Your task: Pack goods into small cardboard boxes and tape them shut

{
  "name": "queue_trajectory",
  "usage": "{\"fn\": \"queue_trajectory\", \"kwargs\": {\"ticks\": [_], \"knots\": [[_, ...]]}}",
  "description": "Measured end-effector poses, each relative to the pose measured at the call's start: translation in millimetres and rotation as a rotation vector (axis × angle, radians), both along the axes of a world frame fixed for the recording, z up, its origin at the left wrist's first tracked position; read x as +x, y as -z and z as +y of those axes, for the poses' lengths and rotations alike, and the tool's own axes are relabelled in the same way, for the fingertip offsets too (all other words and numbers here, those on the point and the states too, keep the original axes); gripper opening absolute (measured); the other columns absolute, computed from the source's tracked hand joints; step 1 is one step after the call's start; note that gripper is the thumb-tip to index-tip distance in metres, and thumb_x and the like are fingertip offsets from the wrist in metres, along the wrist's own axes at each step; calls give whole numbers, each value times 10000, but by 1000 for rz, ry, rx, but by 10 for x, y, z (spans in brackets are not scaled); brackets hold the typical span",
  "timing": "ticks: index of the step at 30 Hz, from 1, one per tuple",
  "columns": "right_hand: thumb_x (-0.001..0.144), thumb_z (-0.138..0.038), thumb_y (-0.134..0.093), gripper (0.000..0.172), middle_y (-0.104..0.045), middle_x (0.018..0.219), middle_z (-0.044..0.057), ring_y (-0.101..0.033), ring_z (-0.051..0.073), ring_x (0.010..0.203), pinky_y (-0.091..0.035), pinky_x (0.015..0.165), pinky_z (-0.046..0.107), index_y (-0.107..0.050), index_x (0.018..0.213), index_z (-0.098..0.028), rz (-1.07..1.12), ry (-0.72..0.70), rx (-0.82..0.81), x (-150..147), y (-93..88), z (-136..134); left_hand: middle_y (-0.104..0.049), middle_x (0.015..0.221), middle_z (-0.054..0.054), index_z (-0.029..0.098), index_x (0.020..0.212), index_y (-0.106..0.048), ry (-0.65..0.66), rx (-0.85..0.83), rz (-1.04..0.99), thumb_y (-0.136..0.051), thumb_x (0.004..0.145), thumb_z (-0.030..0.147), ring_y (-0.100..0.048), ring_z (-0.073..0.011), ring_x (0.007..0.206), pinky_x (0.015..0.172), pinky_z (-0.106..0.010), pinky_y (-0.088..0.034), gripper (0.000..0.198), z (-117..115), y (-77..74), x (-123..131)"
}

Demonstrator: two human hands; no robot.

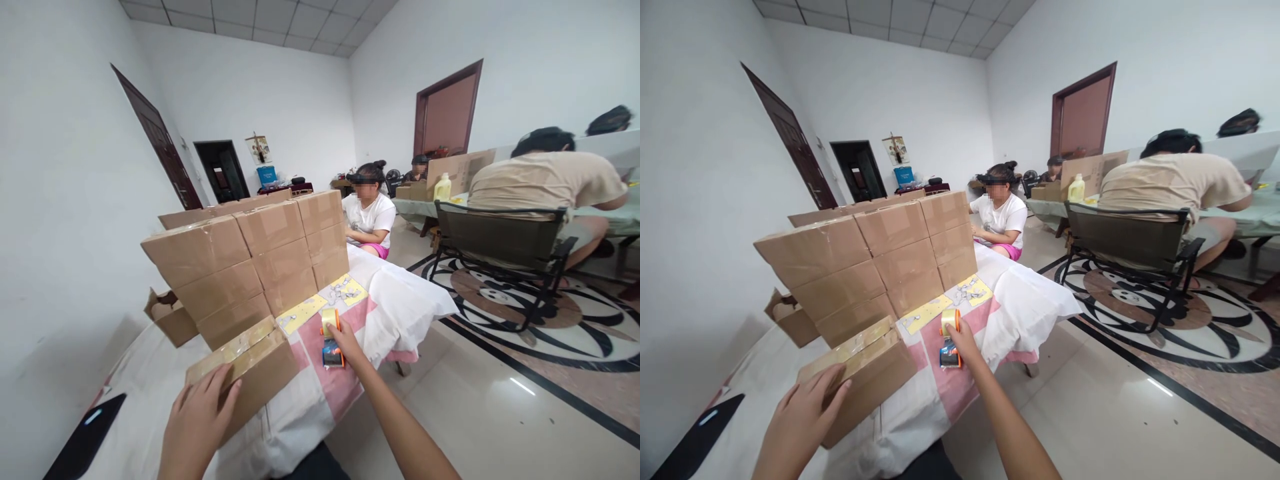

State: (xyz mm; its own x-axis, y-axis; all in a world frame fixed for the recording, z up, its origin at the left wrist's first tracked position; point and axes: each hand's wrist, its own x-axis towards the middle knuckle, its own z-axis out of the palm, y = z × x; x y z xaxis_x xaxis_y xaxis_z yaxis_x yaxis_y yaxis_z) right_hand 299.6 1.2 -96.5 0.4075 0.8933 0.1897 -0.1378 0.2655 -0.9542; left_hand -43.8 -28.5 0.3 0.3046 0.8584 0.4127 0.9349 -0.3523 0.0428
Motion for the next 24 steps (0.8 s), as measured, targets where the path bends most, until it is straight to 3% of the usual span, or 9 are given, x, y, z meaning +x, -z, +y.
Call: {"fn": "queue_trajectory", "kwargs": {"ticks": [6,11,16,24], "knots": [[783,-456,-689,356,-721,903,69,-678,229,813,-518,686,313,-663,988,-166,-13,-1,10,11,21,11,-660,1343,-85,240,1299,-589,-14,29,-17,-328,940,468,-607,-264,1218,1124,-485,-334,500,-84,98,-167],[775,-488,-690,388,-725,889,71,-685,238,816,-527,676,315,-659,984,-162,2,-22,6,7,8,9,-648,1362,-86,242,1291,-586,-36,60,12,-309,949,477,-602,-267,1224,1121,-485,-330,499,-113,85,-142],[778,-491,-694,407,-725,907,70,-682,230,828,-527,684,306,-656,1000,-153,-13,-20,-14,20,23,5,-667,1323,-102,199,1301,-578,-24,42,22,-302,948,498,-612,-287,1194,1014,-429,-426,539,-71,85,-132],[807,-468,-669,372,-717,929,70,-672,218,828,-524,707,304,-658,1011,-157,-24,-11,-9,2,-7,-22,-679,1297,-86,218,1218,-617,-24,42,15,-346,925,503,-618,-298,1162,1086,-501,-358,490,-30,81,-160]]}}
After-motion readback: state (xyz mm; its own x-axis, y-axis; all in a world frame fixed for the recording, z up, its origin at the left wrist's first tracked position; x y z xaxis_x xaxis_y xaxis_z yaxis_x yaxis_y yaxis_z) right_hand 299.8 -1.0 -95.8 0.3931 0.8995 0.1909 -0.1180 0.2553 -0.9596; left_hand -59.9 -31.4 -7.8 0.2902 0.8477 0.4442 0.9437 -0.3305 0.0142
